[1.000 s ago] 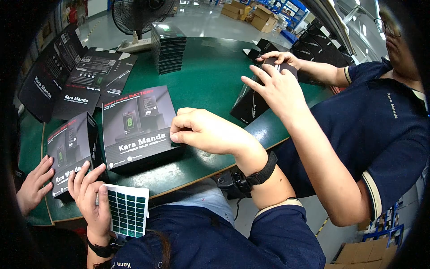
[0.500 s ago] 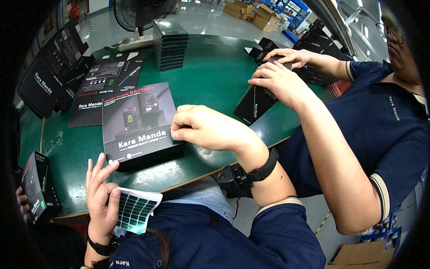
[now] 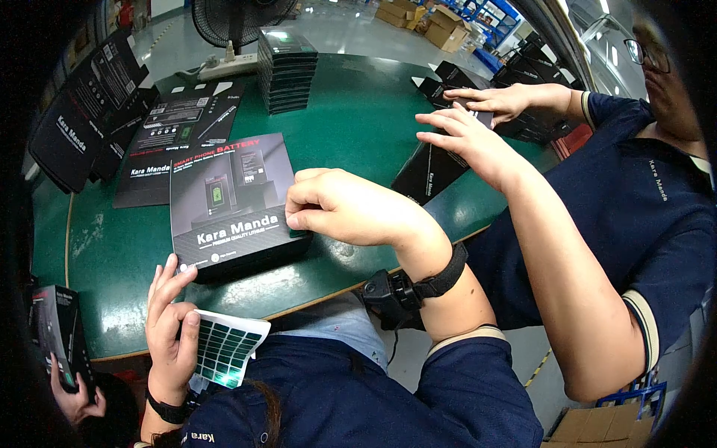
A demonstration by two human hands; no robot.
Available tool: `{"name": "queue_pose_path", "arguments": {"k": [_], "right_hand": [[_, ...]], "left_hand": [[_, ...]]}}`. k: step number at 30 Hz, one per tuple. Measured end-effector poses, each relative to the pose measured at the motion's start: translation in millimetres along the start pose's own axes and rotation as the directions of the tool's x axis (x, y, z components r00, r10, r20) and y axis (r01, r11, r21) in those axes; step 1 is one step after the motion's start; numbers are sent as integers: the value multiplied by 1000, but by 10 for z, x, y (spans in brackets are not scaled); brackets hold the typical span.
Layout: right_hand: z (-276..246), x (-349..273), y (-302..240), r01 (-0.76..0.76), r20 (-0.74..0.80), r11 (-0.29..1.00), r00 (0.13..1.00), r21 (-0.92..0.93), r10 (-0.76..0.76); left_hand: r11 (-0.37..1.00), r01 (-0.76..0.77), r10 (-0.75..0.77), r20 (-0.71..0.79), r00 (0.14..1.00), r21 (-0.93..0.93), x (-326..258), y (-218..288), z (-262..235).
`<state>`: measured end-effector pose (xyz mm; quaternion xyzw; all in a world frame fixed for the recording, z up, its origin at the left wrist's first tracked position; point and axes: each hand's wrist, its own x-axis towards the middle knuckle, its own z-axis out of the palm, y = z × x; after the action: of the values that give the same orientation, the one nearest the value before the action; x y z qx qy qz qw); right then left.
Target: Apply labels to electronic product boxes and stack them on the assembly line workstation.
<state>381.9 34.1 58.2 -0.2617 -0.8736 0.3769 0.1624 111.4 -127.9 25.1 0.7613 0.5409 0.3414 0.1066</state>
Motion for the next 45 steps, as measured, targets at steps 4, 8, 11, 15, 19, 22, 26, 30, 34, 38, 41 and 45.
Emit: {"name": "queue_pose_path", "arguments": {"k": [4, 8, 11, 15, 19, 22, 26, 30, 34, 38, 41, 45], "right_hand": [[11, 14, 12, 33, 9, 999, 999, 3, -33], [20, 28, 28, 23, 8, 1000, 1000, -7, -23], [25, 30, 39, 50, 0, 998, 999, -35, -50], [34, 30, 39, 117, -8, 988, 993, -104, -118], [83, 1, 12, 134, -58, 973, 987, -187, -147], [165, -57, -22, 117, -133, 951, 978, -288, -161], [333, -134, -85, 46, -235, 893, 957, -448, -167], [493, -174, -165, -94, -389, 936, 920, -341, -50], [451, -185, -141, -294, -537, 956, 805, 7, 252], [354, -169, -11, -180, -490, 827, 731, 532, 475], [436, -190, 40, -137, -489, 790, 718, 598, 495], [604, -186, 75, -233, -465, 863, 764, 449, 448]], "left_hand": [[1000, 0, 0, -11, 1000, -11, -9, -6, 10], [1000, 11, -11, -5, 1000, -3, -12, -3, 18], [1000, 15, -15, -10, 1000, -10, -20, -7, 24], [999, 9, -9, -20, 1000, -31, -30, -23, 38], [999, 13, -14, -24, 1000, -35, -36, -30, 46], [999, 18, -19, -21, 1000, -41, -42, -26, 45], [999, 29, -29, -15, 999, -38, -47, -28, 47], [999, 12, -13, -25, 1000, -50, -51, -36, 58], [998, 7, -9, -29, 1000, -63, -58, -30, 55], [998, 17, -18, -12, 1000, -56, -69, -32, 41], [997, 25, -25, -6, 1000, -68, -85, -34, 39], [991, 18, -23, -36, 999, -129, -65, -41, 53]]}}
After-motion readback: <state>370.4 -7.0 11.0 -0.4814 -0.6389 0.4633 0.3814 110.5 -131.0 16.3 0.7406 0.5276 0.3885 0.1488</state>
